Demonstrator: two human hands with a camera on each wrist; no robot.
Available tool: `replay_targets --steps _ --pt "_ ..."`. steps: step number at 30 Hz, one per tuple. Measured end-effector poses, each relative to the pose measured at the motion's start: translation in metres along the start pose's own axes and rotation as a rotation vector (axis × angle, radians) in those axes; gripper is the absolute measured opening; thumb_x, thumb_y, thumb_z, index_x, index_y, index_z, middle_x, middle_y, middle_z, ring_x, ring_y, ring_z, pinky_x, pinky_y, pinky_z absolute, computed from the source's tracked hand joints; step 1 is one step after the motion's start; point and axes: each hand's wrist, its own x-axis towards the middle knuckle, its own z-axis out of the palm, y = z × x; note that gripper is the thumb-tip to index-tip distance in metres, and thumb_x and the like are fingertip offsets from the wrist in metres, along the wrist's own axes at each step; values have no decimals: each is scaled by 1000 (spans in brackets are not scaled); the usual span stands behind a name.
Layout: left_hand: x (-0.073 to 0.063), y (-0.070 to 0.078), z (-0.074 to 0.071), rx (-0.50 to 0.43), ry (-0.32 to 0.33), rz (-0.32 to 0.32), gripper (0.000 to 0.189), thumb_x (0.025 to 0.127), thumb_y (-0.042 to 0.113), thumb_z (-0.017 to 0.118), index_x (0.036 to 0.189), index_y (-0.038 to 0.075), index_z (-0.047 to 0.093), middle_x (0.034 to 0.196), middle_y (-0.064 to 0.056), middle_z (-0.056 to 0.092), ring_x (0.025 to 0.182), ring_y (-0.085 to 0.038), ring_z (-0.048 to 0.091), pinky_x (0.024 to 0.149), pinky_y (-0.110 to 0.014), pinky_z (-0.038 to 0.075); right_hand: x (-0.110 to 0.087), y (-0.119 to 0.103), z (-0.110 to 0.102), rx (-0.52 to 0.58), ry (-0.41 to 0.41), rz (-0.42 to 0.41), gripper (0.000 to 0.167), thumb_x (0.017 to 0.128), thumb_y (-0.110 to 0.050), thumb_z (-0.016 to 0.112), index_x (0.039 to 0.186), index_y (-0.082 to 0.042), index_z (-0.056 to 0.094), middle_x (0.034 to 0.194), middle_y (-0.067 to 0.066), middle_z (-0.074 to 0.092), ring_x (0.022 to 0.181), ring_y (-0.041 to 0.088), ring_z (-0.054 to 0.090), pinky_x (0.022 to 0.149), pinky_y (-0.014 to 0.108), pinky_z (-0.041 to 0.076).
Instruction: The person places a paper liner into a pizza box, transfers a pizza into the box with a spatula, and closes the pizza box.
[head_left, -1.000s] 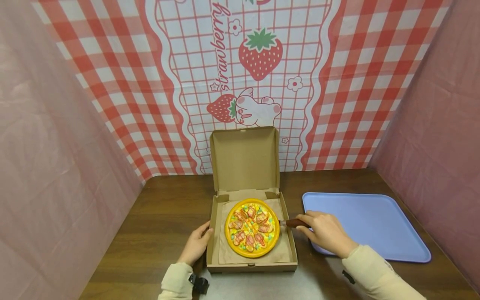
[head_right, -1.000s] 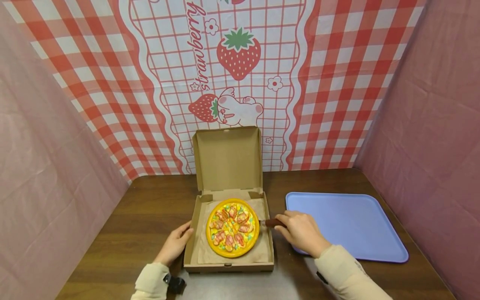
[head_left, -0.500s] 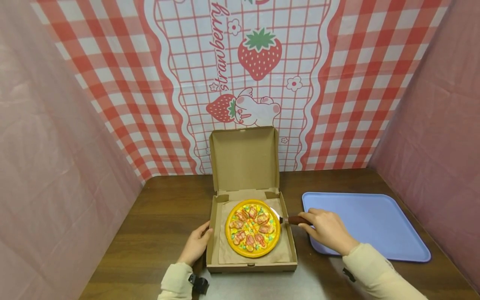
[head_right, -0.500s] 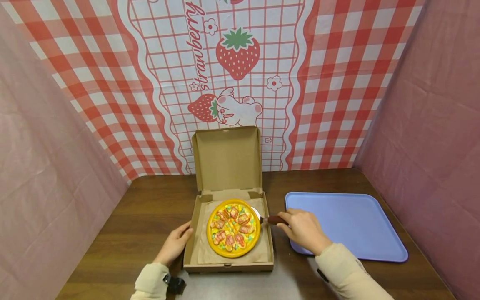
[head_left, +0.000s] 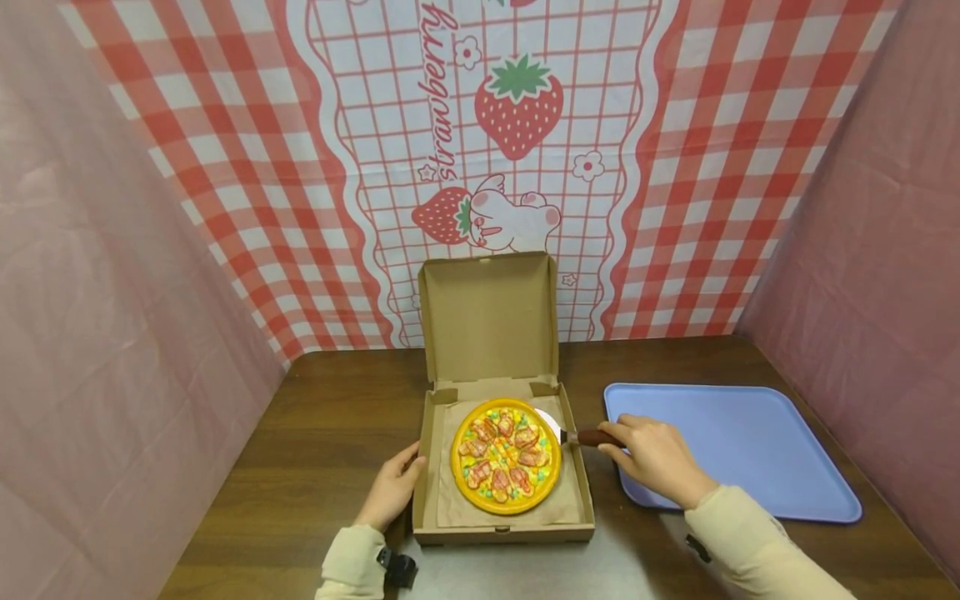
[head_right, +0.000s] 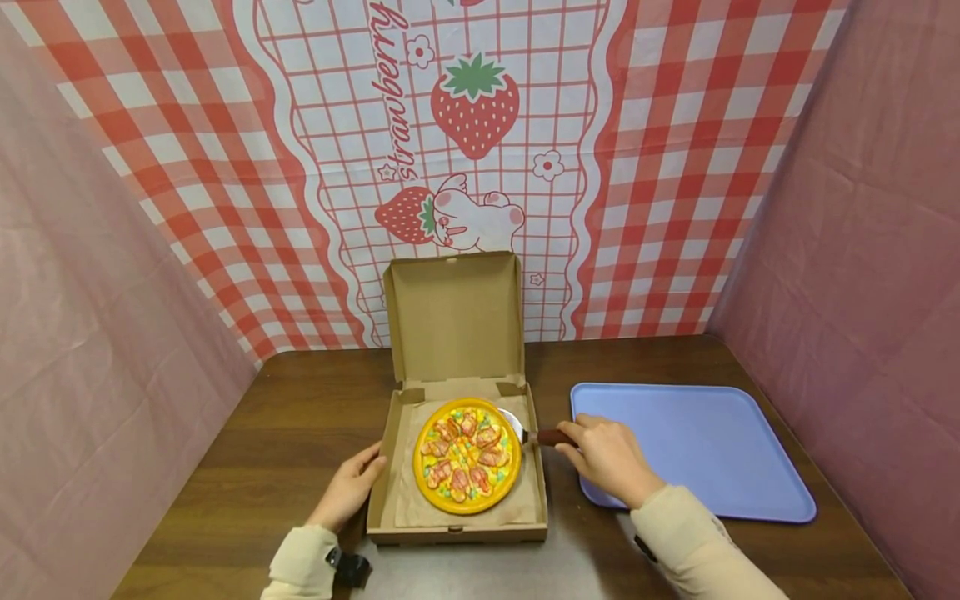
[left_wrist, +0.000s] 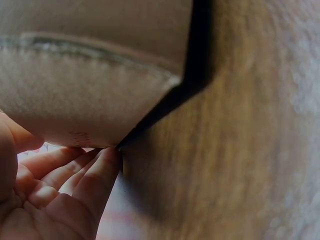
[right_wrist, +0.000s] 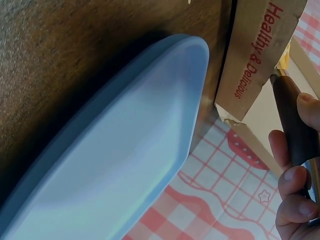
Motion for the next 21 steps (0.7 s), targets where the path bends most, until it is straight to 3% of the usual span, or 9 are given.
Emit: replay_targets --steps 21 --pt "0 0 -1 37 3 8 44 101 11 50 137 -14 46 141 -32 48 135 -46 43 111 -56 36 -1 5 3 -13 25 38 26 76 -27 82 97 -13 75 74 -3 61 59 13 58 47 32 45"
